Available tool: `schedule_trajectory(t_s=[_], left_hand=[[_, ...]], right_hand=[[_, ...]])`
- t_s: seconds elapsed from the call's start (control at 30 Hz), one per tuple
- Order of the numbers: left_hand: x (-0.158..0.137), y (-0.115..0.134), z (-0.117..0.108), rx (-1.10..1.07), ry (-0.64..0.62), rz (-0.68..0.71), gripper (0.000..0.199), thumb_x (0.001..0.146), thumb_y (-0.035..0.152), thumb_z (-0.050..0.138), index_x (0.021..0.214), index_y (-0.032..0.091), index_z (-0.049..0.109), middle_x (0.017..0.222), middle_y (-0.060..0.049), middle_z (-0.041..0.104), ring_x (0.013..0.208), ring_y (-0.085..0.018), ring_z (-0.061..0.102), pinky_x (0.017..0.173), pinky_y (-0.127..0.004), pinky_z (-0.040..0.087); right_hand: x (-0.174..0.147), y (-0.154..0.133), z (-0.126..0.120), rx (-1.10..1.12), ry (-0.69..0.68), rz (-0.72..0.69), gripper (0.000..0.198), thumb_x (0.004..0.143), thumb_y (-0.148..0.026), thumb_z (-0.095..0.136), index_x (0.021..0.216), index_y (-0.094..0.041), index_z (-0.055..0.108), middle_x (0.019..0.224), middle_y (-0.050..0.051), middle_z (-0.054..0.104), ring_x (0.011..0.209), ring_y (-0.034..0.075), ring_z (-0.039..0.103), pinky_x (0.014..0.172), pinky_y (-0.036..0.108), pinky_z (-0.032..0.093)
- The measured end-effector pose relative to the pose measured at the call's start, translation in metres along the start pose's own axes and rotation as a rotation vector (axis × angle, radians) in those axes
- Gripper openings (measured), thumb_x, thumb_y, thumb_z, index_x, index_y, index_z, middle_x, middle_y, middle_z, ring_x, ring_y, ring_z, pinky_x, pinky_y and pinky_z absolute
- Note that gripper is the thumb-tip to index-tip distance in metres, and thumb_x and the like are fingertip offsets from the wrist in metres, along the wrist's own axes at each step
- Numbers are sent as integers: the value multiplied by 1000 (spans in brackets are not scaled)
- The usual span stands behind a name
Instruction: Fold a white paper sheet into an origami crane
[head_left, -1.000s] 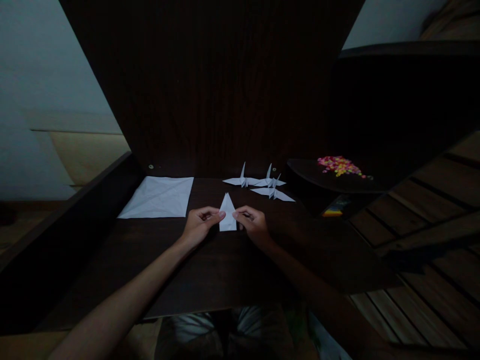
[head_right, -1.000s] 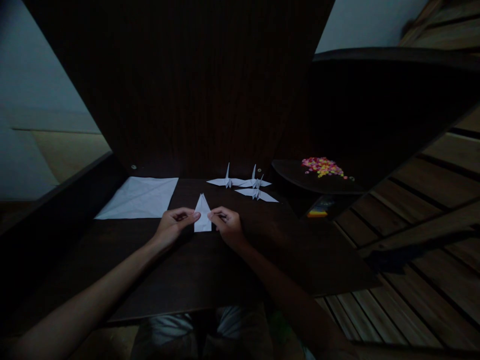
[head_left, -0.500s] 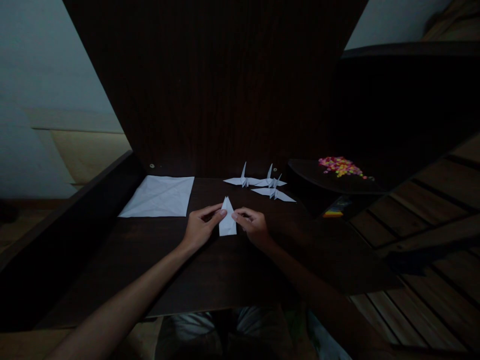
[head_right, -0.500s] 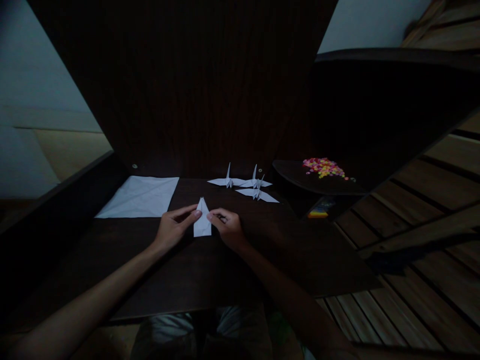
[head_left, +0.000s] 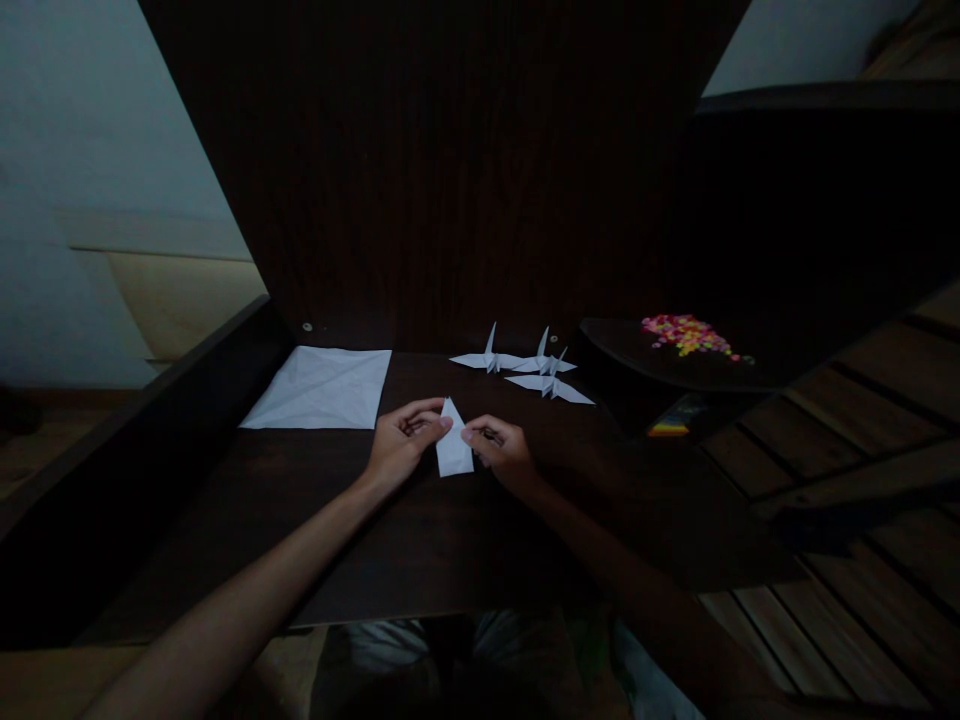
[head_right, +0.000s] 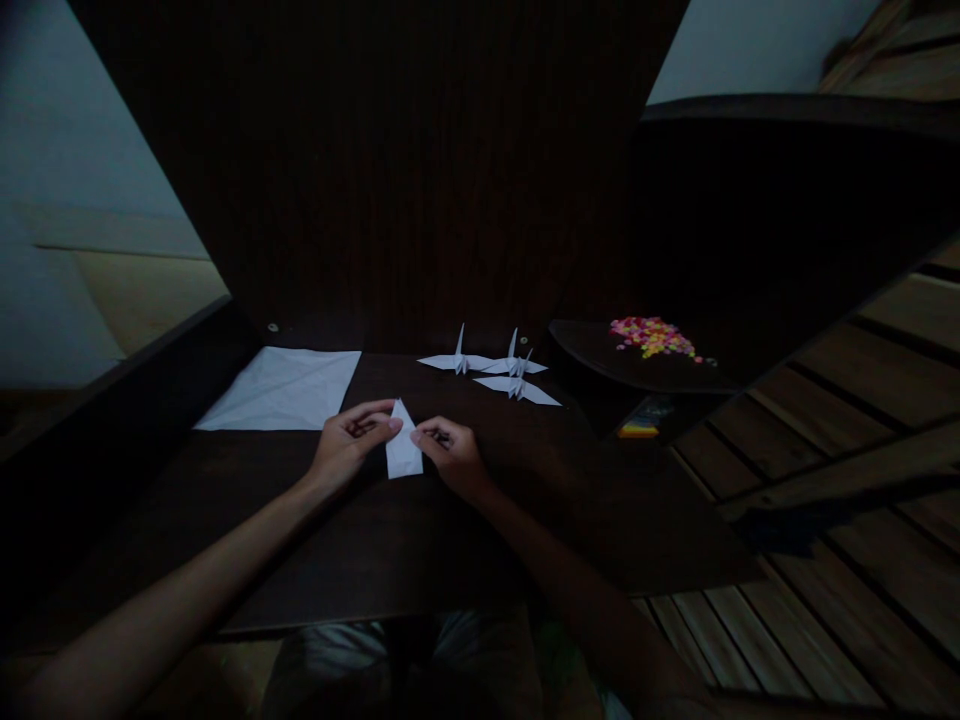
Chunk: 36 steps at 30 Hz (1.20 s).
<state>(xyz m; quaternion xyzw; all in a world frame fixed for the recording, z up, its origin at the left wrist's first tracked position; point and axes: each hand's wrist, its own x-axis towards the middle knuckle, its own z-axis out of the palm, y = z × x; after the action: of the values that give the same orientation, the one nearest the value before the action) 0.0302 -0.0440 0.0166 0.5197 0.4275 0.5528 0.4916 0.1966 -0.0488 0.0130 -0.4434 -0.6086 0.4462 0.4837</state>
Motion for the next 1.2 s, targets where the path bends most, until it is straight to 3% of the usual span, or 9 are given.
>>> schedule_trajectory(t_s=[0.23, 0.43, 0.67, 0.9, 1.2], left_hand=[[-1, 4, 3, 45, -22, 46, 46, 66, 35, 75, 105, 13, 64, 80, -5, 69, 71, -15, 63, 69, -28, 51], [-3, -1, 7, -11, -7, 102, 50, 63, 28, 78, 103, 19, 51, 100, -5, 61, 71, -10, 61, 63, -22, 50], [-7, 1, 6, 94, -96, 40, 30, 69, 30, 73, 90, 16, 57, 86, -3, 62, 75, -14, 62, 65, -24, 52], [-9, -1, 8, -21, -162, 43, 45, 68, 26, 74, 107, 19, 52, 105, -5, 57, 70, -11, 63, 64, -27, 56], [-8, 0, 6, -20, -150, 28, 35, 70, 26, 73, 98, 15, 56, 74, -1, 65, 69, -15, 65, 66, -27, 53]], right_hand=[[-1, 4, 1, -11, 35, -12, 22, 73, -38, 64, 70, -16, 63, 54, -4, 53, 45, 8, 45, 40, 19, 33], [4, 9, -2, 103, 147, -7, 26, 72, -41, 65, 74, -15, 60, 50, -4, 52, 37, 8, 46, 34, 19, 36], [5, 9, -3, 190, 169, -26, 27, 71, -42, 66, 75, -16, 60, 65, 0, 60, 46, 10, 55, 36, 22, 46], [5, 11, -1, 223, 179, -11, 29, 72, -43, 67, 81, -16, 60, 71, 2, 62, 56, 13, 59, 40, 22, 51], [5, 8, -4, 265, 102, -70, 45, 79, -39, 60, 121, -23, 55, 85, 2, 62, 61, 12, 58, 48, 24, 55]])
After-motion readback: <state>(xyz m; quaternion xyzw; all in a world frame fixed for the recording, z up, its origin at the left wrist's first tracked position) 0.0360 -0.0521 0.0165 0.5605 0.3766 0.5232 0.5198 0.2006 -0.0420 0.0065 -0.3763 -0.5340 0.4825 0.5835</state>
